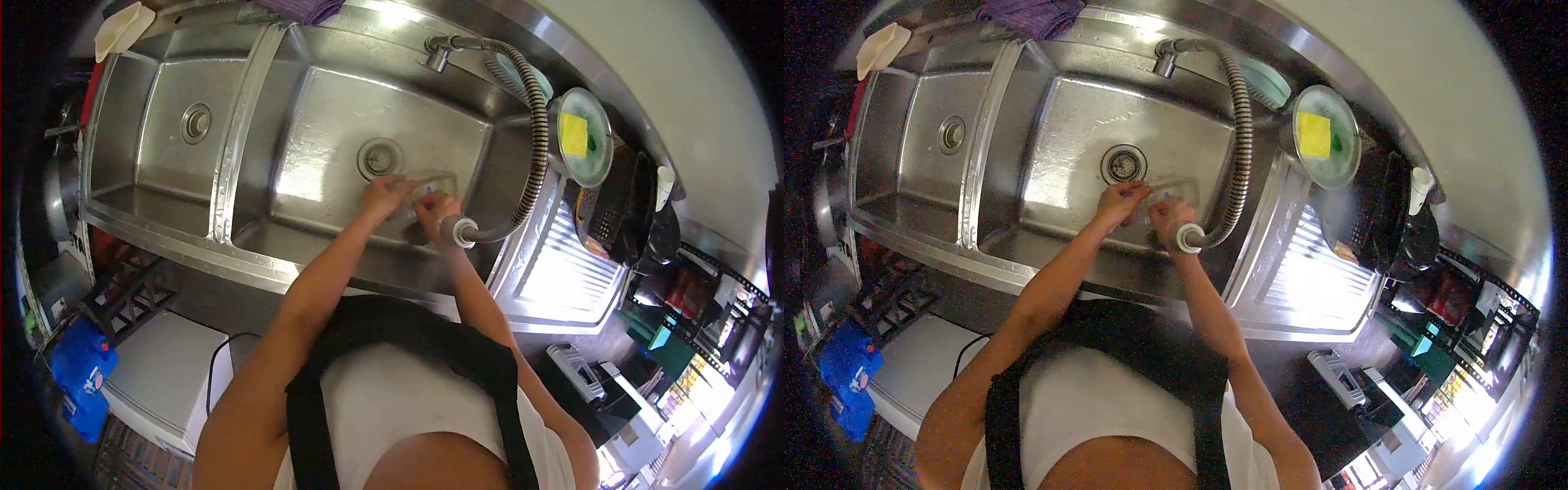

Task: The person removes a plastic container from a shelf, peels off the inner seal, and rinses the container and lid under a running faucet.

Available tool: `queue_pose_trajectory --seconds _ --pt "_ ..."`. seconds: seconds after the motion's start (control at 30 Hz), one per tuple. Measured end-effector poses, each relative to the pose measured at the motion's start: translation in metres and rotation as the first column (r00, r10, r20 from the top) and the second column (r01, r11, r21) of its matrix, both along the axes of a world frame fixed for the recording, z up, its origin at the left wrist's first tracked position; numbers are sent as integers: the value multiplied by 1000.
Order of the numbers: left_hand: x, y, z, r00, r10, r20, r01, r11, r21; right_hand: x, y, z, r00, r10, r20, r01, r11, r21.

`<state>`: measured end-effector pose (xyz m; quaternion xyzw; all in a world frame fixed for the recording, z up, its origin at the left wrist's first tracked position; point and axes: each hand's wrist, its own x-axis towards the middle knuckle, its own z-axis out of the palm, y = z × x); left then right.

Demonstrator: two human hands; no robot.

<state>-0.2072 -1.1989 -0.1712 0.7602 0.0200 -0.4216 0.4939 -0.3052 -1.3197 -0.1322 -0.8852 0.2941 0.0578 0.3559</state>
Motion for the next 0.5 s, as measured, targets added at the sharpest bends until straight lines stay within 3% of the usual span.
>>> queue_pose_trajectory --seconds 0.1,0.17,0.2,0.27,0.3,0.33,0.4,0.47,0.5 --pt "1 1 12 1000 -11 -18 12 1000 13 -5 -4 -16 994 -10 104 13 1000 -27" --pt "-3 2 13 998 -46 -53 48 998 47 -15 -21 -43 988 -71 134 63 996 64" --pt "-4 3 8 998 -66 6 66 995 78 -16 -26 -49 988 -66 140 57 996 66" --pt "-6 7 8 994 -92 54 85 990 115 -18 -27 -42 997 -81 16 80 995 51" --pt "-6 8 8 999 -33 -13 34 999 43 -19 -26 -39 997 -78 13 77 996 52" --pt "-4 10 9 997 23 -80 -25 999 -24 -15 -20 -33 998 -13 -54 16 998 62" --pt "-6 10 -1 998 42 -55 -43 999 -17 -10 -7 -17 991 55 -120 -45 996 82" --pt "-6 7 2 998 50 -32 -51 999 -20 -8 0 -3 993 39 112 -44 998 46" --pt "-6 6 4 999 38 -8 -38 999 -12 -7 -2 -1 993 35 112 -40 998 43"
